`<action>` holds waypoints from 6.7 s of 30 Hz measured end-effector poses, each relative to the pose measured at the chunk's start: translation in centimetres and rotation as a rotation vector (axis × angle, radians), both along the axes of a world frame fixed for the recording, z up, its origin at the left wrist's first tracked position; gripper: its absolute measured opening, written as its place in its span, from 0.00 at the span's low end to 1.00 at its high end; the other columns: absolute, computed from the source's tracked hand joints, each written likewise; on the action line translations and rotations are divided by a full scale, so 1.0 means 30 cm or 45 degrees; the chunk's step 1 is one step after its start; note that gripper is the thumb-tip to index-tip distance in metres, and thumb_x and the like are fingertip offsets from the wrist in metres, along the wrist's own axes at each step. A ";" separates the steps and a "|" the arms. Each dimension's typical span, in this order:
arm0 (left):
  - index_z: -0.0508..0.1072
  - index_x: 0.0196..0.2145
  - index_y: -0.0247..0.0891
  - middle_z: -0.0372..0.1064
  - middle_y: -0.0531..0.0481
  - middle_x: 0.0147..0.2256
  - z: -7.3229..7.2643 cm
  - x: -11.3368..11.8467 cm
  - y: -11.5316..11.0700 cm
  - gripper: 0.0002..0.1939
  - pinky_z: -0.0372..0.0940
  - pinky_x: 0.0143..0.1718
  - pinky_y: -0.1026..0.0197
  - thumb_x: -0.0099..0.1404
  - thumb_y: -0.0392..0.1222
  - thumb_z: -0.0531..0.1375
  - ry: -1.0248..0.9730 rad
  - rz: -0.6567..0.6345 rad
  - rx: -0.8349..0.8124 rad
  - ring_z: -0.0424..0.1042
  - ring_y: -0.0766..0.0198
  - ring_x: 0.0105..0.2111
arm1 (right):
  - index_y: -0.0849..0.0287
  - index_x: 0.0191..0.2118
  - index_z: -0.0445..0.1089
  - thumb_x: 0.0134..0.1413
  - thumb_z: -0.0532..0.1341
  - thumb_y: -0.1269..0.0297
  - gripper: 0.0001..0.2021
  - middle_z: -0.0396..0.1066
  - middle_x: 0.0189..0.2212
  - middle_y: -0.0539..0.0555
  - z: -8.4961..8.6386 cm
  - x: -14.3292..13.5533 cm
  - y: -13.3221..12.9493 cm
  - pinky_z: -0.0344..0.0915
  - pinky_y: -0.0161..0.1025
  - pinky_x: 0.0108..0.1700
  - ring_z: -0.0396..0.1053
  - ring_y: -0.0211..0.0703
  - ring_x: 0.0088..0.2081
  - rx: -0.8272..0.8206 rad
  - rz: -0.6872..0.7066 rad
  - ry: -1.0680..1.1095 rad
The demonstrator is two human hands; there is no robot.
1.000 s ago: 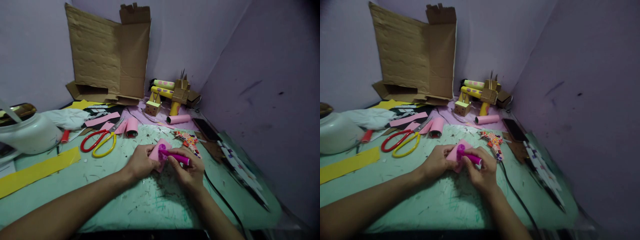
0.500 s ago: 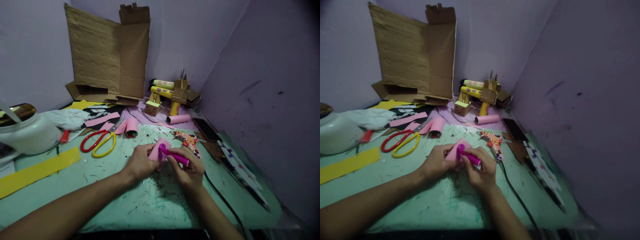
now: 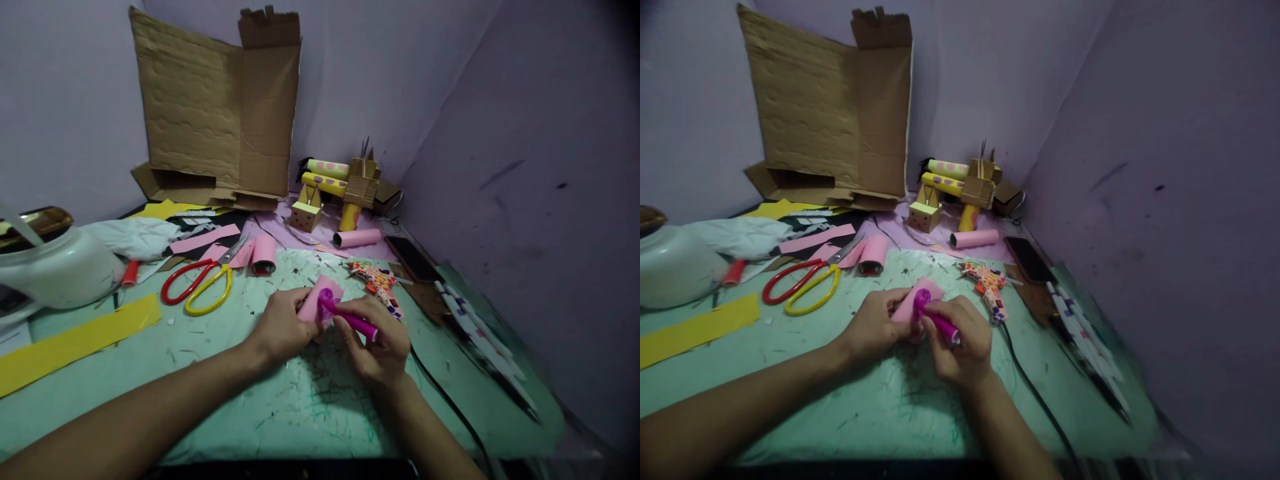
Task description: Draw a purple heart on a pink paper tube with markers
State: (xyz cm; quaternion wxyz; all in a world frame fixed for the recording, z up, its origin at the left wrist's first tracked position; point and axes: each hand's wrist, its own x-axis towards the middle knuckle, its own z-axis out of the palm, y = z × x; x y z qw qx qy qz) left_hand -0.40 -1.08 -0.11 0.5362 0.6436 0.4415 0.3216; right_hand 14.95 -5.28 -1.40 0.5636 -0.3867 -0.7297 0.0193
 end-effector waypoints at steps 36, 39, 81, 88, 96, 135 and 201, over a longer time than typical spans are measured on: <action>0.76 0.32 0.30 0.67 0.51 0.25 -0.008 0.000 0.006 0.15 0.57 0.24 0.63 0.43 0.35 0.62 -0.065 0.013 -0.065 0.61 0.65 0.25 | 0.57 0.36 0.73 0.52 0.61 0.72 0.06 0.73 0.26 0.53 -0.003 -0.002 0.007 0.65 0.39 0.28 0.69 0.41 0.26 -0.093 0.001 0.087; 0.76 0.35 0.29 0.67 0.50 0.26 -0.009 0.000 0.007 0.17 0.58 0.24 0.62 0.44 0.35 0.62 -0.075 0.008 -0.069 0.61 0.65 0.25 | 0.58 0.37 0.73 0.53 0.62 0.73 0.07 0.73 0.27 0.53 -0.004 -0.004 0.006 0.65 0.39 0.29 0.69 0.41 0.27 -0.074 -0.042 0.112; 0.74 0.30 0.30 0.66 0.51 0.25 -0.002 0.002 0.004 0.13 0.57 0.24 0.63 0.43 0.36 0.61 -0.061 0.002 -0.055 0.60 0.65 0.25 | 0.60 0.37 0.72 0.52 0.62 0.76 0.07 0.73 0.28 0.53 -0.005 0.000 0.004 0.65 0.37 0.32 0.70 0.40 0.29 -0.102 0.054 0.075; 0.73 0.28 0.31 0.65 0.52 0.25 -0.008 0.002 0.007 0.12 0.57 0.25 0.62 0.41 0.34 0.62 -0.058 0.012 -0.081 0.59 0.65 0.25 | 0.61 0.35 0.71 0.52 0.61 0.75 0.05 0.72 0.26 0.53 -0.001 0.004 0.000 0.64 0.38 0.30 0.69 0.40 0.28 -0.128 0.062 0.062; 0.73 0.27 0.31 0.66 0.53 0.24 -0.009 0.002 0.011 0.12 0.57 0.23 0.63 0.40 0.33 0.62 -0.136 0.027 -0.130 0.60 0.66 0.24 | 0.60 0.36 0.72 0.52 0.61 0.74 0.06 0.73 0.27 0.53 -0.002 0.003 0.001 0.65 0.38 0.31 0.70 0.41 0.28 -0.146 0.067 0.049; 0.72 0.30 0.31 0.71 0.48 0.26 -0.020 0.006 0.033 0.17 0.61 0.24 0.64 0.36 0.30 0.65 -0.583 0.156 -0.501 0.68 0.64 0.24 | 0.58 0.29 0.75 0.56 0.59 0.64 0.09 0.75 0.23 0.50 -0.016 0.021 0.005 0.68 0.36 0.27 0.72 0.40 0.24 -0.352 -0.351 0.272; 0.70 0.33 0.31 0.69 0.50 0.25 -0.004 0.003 0.033 0.22 0.69 0.20 0.61 0.36 0.30 0.65 -0.531 0.223 -0.550 0.68 0.64 0.22 | 0.59 0.41 0.73 0.58 0.58 0.69 0.07 0.72 0.29 0.53 -0.037 0.040 0.010 0.65 0.38 0.32 0.70 0.41 0.31 -0.340 -0.154 0.057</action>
